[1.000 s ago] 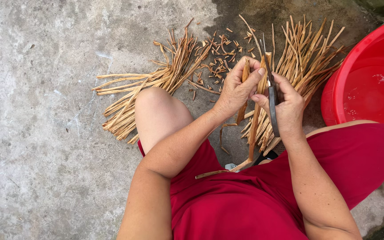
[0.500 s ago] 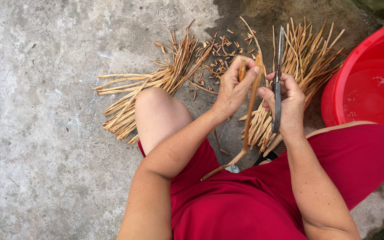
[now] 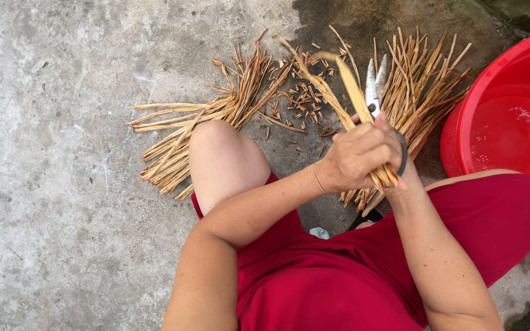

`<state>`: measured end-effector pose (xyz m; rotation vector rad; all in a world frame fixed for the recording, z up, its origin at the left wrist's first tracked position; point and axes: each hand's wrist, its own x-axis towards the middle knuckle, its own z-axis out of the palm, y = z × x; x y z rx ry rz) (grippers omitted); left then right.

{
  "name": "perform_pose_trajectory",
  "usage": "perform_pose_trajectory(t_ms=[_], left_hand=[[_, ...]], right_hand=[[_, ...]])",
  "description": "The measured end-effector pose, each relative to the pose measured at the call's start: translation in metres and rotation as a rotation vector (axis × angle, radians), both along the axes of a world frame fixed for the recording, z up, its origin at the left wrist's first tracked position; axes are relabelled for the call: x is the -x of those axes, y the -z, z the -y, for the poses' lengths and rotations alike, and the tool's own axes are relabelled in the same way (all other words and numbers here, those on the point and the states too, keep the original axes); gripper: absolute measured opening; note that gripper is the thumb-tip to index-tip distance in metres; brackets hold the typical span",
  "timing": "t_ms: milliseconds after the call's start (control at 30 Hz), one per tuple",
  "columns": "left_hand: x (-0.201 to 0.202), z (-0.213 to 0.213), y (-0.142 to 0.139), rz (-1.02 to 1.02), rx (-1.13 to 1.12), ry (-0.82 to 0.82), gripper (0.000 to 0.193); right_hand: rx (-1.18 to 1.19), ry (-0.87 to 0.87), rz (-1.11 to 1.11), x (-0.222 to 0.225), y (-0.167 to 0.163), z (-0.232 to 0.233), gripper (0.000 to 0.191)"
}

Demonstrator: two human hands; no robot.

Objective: The person sits on the concrete ground and uses scissors to trim and split dried plant stems one at a time, cutting off thin side strips and discarding the trimmings onto the ground beside a pile of processed stems. A red plastic basin of water sits nearby.

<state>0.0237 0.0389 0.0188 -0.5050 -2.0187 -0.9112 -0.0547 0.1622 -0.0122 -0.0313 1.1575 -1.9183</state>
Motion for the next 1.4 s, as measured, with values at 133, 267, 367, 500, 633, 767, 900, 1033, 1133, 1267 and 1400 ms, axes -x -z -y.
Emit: perform_pose_trajectory(t_ms=[133,267,367,500,633,767,900,1033,1133,1267,1400], left_hand=[[-0.004,-0.007,0.007,-0.056,0.031,0.083,0.042],[-0.005,-0.008,0.015,-0.065,0.079,0.057,0.043],[-0.003,-0.008,0.020,-0.088,0.138,0.061,0.042],[-0.007,-0.011,0.025,-0.076,0.189,-0.003,0.036],[-0.008,-0.014,0.030,0.051,0.303,0.007,0.028],[-0.012,0.005,0.034,0.291,0.404,0.024,0.067],[-0.015,0.040,0.033,0.480,0.249,-0.015,0.090],[-0.010,0.074,0.036,0.545,0.140,-0.180,0.087],[-0.011,0.099,0.042,0.565,0.095,-0.269,0.083],[-0.011,0.138,0.057,0.551,0.088,-0.343,0.077],[-0.015,0.186,0.085,0.650,-0.040,-0.415,0.056]], right_hand=[[0.032,-0.053,-0.100,0.010,0.002,-0.009,0.041],[-0.027,-0.040,-0.192,0.017,0.007,-0.014,0.039],[0.024,-0.031,-0.155,0.020,0.009,-0.015,0.039],[0.026,0.044,-0.145,0.018,0.004,-0.018,0.044],[0.020,0.166,-0.264,0.020,-0.001,-0.025,0.043],[-0.043,0.377,-0.474,0.041,0.008,-0.035,0.042],[-0.227,0.488,-0.979,0.079,0.035,-0.033,0.037],[-0.696,0.457,-0.842,0.074,0.073,-0.041,0.038],[-1.116,0.333,-0.378,0.061,0.100,-0.038,0.024],[-1.391,0.180,-0.325,0.031,0.129,-0.040,0.034],[-1.563,0.076,-0.438,0.011,0.147,-0.044,0.043]])
